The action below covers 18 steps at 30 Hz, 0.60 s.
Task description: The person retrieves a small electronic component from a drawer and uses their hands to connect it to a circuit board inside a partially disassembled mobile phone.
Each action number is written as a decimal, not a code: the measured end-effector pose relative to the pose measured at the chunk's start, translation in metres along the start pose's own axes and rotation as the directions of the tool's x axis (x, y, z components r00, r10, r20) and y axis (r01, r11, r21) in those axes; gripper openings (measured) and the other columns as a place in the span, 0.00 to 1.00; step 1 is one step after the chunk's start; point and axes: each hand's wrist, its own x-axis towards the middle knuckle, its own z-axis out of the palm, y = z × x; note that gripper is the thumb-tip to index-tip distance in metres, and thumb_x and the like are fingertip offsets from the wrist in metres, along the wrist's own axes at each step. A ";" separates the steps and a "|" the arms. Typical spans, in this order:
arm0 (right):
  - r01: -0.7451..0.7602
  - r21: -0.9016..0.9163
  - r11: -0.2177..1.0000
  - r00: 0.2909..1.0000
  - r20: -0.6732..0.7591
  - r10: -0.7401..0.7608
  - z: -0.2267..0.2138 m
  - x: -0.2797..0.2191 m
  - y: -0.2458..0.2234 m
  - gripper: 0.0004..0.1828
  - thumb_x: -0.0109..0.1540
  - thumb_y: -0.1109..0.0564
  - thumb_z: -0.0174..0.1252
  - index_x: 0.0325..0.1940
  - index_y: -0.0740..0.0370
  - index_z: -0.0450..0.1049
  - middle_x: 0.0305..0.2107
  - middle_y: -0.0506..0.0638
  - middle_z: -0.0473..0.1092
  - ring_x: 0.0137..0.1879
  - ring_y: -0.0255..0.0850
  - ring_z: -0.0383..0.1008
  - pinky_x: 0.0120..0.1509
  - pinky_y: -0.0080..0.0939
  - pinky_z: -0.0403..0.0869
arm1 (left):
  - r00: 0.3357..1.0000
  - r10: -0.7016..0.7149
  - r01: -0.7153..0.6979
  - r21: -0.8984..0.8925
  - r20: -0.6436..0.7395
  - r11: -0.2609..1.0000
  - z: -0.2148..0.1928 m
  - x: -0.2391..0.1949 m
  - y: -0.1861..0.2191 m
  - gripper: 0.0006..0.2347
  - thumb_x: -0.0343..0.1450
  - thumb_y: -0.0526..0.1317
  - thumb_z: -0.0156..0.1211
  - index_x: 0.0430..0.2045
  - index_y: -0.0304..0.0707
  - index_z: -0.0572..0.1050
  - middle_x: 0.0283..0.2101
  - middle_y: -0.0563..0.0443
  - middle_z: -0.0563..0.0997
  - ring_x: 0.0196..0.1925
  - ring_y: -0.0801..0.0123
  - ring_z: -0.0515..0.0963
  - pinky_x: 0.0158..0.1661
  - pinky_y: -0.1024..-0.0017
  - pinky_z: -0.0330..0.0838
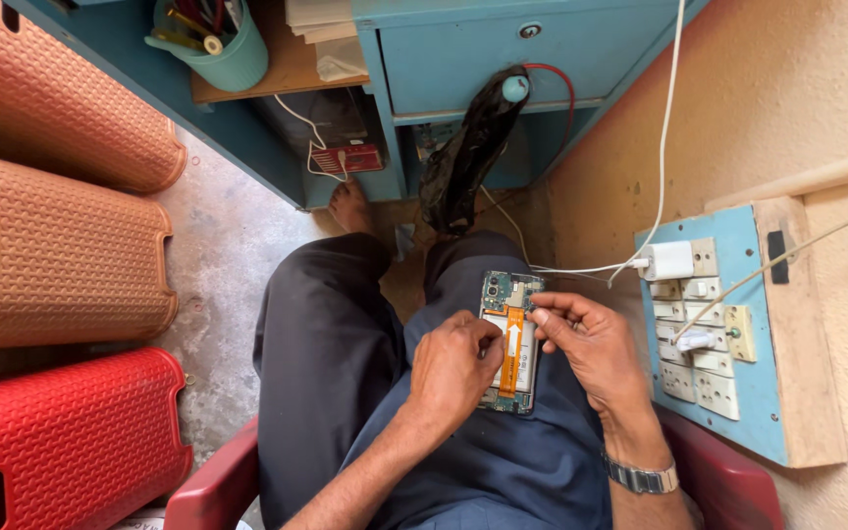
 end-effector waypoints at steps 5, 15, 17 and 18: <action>-0.001 0.031 1.000 1.000 0.001 0.001 0.006 0.002 0.002 0.13 0.63 0.62 0.63 0.50 0.70 0.80 0.29 0.49 0.76 0.33 0.31 0.72 0.37 0.28 0.71 | 1.000 0.000 -0.001 -0.088 -0.008 0.996 -0.001 -0.001 -0.006 0.05 0.67 0.36 0.66 0.29 0.33 0.83 0.29 0.44 0.81 0.30 0.55 0.82 0.33 0.61 0.75; -0.045 0.163 0.986 0.999 0.016 0.043 0.006 0.000 -0.013 0.15 0.65 0.63 0.58 0.55 0.71 0.78 0.37 0.51 0.77 0.38 0.31 0.72 0.42 0.29 0.72 | 0.995 -0.079 0.091 -0.239 0.059 0.967 -0.008 0.009 -0.023 0.06 0.66 0.35 0.66 0.33 0.34 0.84 0.29 0.46 0.82 0.28 0.65 0.82 0.32 0.68 0.75; -0.080 0.293 0.953 0.996 0.055 0.066 0.004 0.000 -0.018 0.13 0.66 0.63 0.57 0.54 0.71 0.77 0.37 0.51 0.77 0.39 0.33 0.73 0.44 0.31 0.73 | 0.997 -0.060 0.072 -0.248 0.056 0.966 -0.009 0.012 -0.028 0.07 0.66 0.35 0.66 0.35 0.33 0.84 0.29 0.47 0.81 0.27 0.68 0.81 0.31 0.71 0.75; -0.104 0.381 0.919 0.994 0.080 0.080 0.004 -0.001 -0.021 0.12 0.66 0.63 0.56 0.53 0.71 0.76 0.37 0.51 0.76 0.39 0.33 0.73 0.45 0.32 0.74 | 0.997 -0.051 0.063 -0.253 0.054 0.965 -0.009 0.013 -0.031 0.07 0.67 0.34 0.65 0.36 0.33 0.84 0.29 0.48 0.81 0.27 0.69 0.80 0.31 0.72 0.74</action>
